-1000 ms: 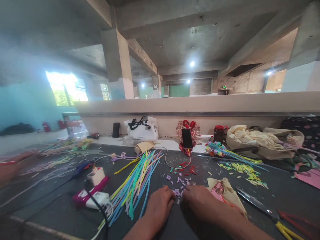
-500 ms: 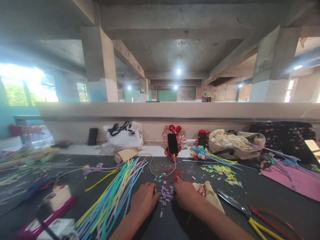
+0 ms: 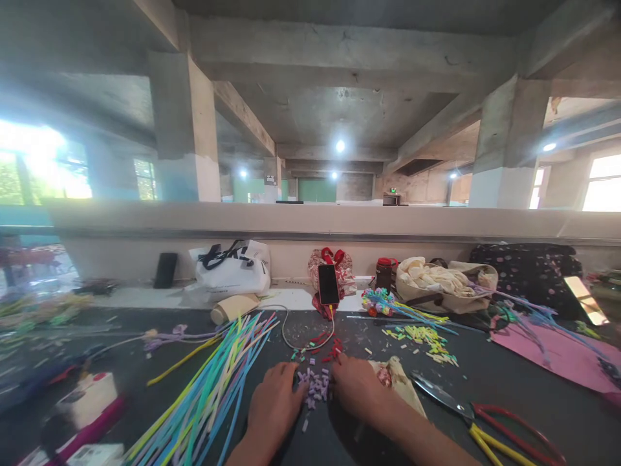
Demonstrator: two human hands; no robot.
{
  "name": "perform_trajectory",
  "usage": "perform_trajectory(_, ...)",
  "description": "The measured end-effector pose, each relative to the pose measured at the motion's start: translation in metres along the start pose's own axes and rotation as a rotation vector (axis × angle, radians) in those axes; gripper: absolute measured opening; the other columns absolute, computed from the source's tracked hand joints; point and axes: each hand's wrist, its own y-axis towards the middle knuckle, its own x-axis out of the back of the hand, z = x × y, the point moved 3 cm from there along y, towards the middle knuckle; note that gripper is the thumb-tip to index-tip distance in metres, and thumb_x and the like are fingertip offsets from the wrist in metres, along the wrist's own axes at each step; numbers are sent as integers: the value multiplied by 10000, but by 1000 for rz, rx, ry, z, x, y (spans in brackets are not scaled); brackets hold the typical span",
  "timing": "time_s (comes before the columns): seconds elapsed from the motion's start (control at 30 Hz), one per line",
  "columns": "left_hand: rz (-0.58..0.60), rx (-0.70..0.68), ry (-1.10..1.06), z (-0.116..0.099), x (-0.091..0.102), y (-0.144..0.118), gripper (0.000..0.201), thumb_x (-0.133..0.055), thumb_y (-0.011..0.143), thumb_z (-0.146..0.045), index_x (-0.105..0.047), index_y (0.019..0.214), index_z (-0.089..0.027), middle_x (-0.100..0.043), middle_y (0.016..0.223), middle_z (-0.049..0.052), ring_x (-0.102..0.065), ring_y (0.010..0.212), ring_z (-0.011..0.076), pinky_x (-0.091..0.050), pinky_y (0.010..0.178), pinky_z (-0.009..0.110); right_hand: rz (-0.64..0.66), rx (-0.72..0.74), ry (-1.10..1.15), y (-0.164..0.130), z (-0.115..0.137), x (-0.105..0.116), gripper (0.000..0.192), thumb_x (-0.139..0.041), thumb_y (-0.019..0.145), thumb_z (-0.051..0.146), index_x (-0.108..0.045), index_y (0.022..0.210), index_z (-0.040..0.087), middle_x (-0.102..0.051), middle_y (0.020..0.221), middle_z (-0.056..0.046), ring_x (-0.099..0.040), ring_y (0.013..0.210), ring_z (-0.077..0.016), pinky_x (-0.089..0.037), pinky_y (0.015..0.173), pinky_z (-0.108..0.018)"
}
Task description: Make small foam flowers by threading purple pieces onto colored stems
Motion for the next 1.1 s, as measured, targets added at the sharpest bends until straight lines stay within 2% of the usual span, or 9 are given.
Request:
perform_trajectory(0.2,4,-117,-168,-5,-5,-6,297,-367,753,-335,-529,971,-214,-599,980,35,-522,914,165,-356,753,262,-20,19,1,5,7,7,208,-442,714,157,-584,864,165,-609,878,-93,-592,771,-216,-462,626,-296)
perform_trajectory(0.4,-133,-26,-219,5,13,-3,309,-355,756,-321,-521,982,-190,-584,1010,43,-498,967,165,-341,809,277,9,-84,-30,7,1,4,213,-490,659,117,-604,839,115,-604,866,-157,-595,763,-242,-452,623,-306)
perform_trajectory(0.6,-186,-51,-216,10,19,-3,287,-360,757,-303,-540,944,-181,-592,975,44,-513,934,175,-364,782,283,24,-18,8,2,20,6,204,-437,731,184,-595,860,193,-618,885,-63,-601,753,-180,-430,602,-227)
perform_trajectory(0.7,-236,-28,-219,18,21,-1,279,-352,768,-300,-547,929,-180,-601,955,43,-526,903,166,-373,767,273,33,-47,4,0,7,11,219,-421,739,155,-596,862,200,-617,895,-61,-591,785,-172,-410,612,-212)
perform_trajectory(0.9,-244,51,-197,36,23,5,250,-383,761,-284,-560,904,-181,-605,965,51,-526,898,178,-367,760,286,96,-174,-52,0,-45,15,255,-364,758,110,-603,841,139,-619,852,-123,-586,772,-203,-391,589,-243)
perform_trajectory(0.97,-236,53,-189,37,22,6,238,-394,757,-280,-569,886,-184,-610,948,49,-531,887,172,-366,757,279,118,-158,-60,2,-48,13,244,-380,750,113,-605,838,143,-614,866,-120,-582,782,-202,-389,594,-241)
perform_trajectory(1.1,-217,58,-165,35,19,6,220,-402,754,-277,-584,850,-198,-616,917,37,-541,866,158,-369,738,264,144,-87,-52,9,-31,5,251,-432,697,86,-604,867,152,-603,906,-122,-572,816,-209,-388,619,-245)
